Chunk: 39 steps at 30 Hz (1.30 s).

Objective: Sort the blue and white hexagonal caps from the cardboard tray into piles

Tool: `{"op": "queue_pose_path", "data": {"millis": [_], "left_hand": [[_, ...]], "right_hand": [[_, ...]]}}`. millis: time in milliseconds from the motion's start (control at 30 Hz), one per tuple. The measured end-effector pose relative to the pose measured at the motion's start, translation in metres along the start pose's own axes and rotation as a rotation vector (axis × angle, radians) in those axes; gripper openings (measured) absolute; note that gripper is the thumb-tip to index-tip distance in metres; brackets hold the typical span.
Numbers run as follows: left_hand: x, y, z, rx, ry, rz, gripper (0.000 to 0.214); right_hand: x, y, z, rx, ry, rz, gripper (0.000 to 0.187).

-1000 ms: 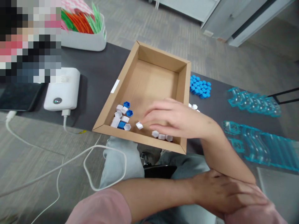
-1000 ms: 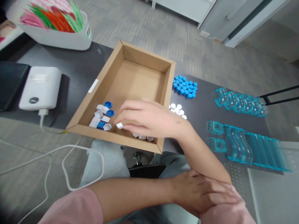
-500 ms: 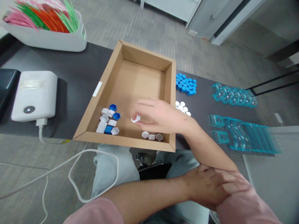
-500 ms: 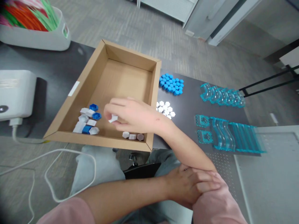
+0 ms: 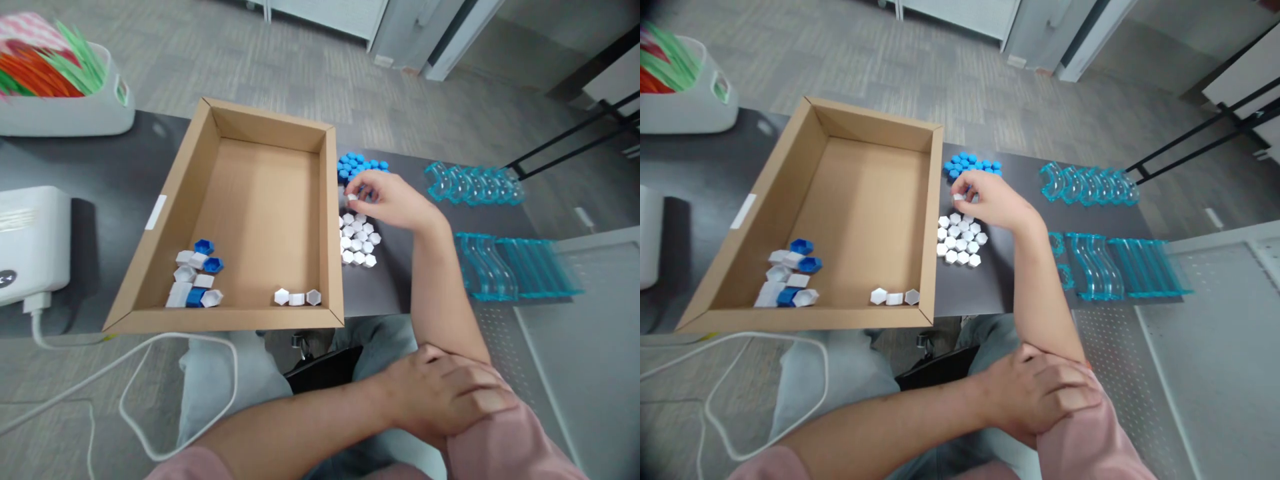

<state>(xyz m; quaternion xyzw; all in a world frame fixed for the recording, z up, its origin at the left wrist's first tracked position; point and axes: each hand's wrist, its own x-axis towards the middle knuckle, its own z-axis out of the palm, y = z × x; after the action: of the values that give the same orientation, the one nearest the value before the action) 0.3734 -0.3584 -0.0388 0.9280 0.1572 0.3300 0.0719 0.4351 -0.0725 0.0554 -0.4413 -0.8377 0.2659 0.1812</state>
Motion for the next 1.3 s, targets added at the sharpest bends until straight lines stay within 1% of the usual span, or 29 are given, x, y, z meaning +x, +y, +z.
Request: {"op": "queue_pose_path", "data": {"millis": [167,333,467,600,667,833,1133,1200,1300], "left_hand": [[0.003,0.002,-0.001,0.008,-0.011,-0.021,0.057],[0.003,0.001,-0.001,-0.007,-0.068,0.004,0.059],[0.003,0.001,-0.001,-0.016,-0.038,-0.008,0.057],[0.003,-0.001,-0.003,-0.024,0.026,-0.023,0.056],[0.003,-0.001,-0.004,-0.022,0.033,-0.025,0.056],[0.004,-0.001,-0.005,-0.017,-0.048,-0.006,0.057],[0.005,-0.002,-0.007,-0.012,-0.027,-0.008,0.057],[0.004,-0.001,-0.006,-0.008,-0.023,-0.019,0.057],[0.004,0.0,-0.008,0.018,-0.051,-0.019,0.058]], "right_hand": [[0.006,0.009,0.01,0.054,-0.134,0.004,0.026],[0.011,0.013,0.014,0.001,-0.103,-0.032,0.024],[0.012,0.013,0.017,-0.029,-0.185,-0.04,0.023],[0.01,0.011,0.015,0.01,-0.271,-0.03,0.027],[0.009,0.011,0.013,0.033,-0.29,-0.03,0.028],[0.007,0.011,0.01,0.05,-0.311,-0.05,0.025],[0.006,0.007,0.008,0.054,-0.351,-0.065,0.027],[0.006,0.006,0.007,0.045,-0.325,-0.066,0.027],[0.004,0.007,0.004,0.008,-0.194,-0.044,0.029]]}}
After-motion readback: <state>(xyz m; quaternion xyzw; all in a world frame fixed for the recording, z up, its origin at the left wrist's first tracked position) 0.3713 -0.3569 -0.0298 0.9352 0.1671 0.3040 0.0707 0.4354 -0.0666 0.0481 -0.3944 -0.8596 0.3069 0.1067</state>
